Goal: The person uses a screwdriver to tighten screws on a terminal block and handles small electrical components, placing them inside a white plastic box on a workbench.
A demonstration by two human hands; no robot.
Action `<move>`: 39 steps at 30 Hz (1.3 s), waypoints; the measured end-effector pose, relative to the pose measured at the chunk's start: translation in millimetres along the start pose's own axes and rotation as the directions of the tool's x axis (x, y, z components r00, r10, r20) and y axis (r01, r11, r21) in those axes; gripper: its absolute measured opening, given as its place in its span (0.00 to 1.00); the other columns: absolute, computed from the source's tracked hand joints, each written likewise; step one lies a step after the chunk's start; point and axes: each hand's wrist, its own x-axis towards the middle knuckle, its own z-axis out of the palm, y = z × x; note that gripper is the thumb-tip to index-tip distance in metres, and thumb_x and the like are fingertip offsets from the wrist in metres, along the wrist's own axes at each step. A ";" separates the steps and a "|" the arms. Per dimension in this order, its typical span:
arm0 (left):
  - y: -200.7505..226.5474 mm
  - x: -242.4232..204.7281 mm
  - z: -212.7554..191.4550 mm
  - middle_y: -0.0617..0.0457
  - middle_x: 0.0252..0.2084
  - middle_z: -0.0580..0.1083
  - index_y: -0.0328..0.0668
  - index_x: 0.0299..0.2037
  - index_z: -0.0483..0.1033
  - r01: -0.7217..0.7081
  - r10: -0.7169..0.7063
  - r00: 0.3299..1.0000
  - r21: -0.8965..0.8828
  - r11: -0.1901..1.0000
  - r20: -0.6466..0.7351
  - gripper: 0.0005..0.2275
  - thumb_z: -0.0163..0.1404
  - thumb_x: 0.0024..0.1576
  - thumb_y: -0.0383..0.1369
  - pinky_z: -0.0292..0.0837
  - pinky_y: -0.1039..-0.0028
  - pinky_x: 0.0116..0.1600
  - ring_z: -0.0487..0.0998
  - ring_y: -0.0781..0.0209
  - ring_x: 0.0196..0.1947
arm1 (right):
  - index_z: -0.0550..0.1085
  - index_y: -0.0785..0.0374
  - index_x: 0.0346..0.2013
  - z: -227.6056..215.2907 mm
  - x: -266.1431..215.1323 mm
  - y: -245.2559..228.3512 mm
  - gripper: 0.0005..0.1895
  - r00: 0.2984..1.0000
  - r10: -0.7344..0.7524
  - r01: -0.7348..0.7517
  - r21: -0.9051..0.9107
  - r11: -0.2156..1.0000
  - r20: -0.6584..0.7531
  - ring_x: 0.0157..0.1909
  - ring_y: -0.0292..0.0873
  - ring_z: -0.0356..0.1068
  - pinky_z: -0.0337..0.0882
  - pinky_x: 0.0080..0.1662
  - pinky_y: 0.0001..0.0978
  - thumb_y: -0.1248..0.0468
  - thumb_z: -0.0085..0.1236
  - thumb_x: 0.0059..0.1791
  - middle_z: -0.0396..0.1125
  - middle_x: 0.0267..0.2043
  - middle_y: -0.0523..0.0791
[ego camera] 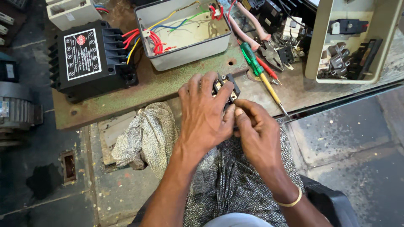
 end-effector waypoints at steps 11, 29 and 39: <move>1.7 3.2 8.9 0.37 0.58 0.62 0.37 0.54 0.73 0.010 -0.011 1.000 -0.056 0.998 -0.010 0.22 0.60 0.50 0.36 0.56 0.45 0.65 0.60 0.35 0.61 | 0.70 0.70 0.61 7.0 -7.0 10.2 0.20 0.991 -0.115 0.117 0.034 0.993 -0.074 0.47 0.35 0.73 0.74 0.47 0.25 0.66 0.48 0.55 0.73 0.49 0.48; 2.0 4.1 6.9 0.39 0.57 0.64 0.37 0.54 0.72 0.015 -0.015 1.000 -0.061 0.998 0.001 0.22 0.59 0.50 0.36 0.58 0.48 0.64 0.61 0.37 0.60 | 0.70 0.70 0.62 12.9 -14.1 7.8 0.20 0.943 -0.313 0.274 -0.272 0.922 -0.111 0.44 0.41 0.69 0.69 0.48 0.31 0.67 0.47 0.56 0.68 0.45 0.48; 0.1 5.3 9.9 0.43 0.54 0.66 0.41 0.56 0.72 0.008 -0.006 0.999 -0.052 0.999 0.044 0.23 0.57 0.47 0.31 0.57 0.47 0.63 0.62 0.40 0.60 | 0.72 0.68 0.61 19.2 -17.7 -7.5 0.20 0.921 -0.381 0.340 -0.304 0.890 -0.085 0.45 0.40 0.67 0.72 0.43 0.29 0.71 0.47 0.54 0.62 0.53 0.50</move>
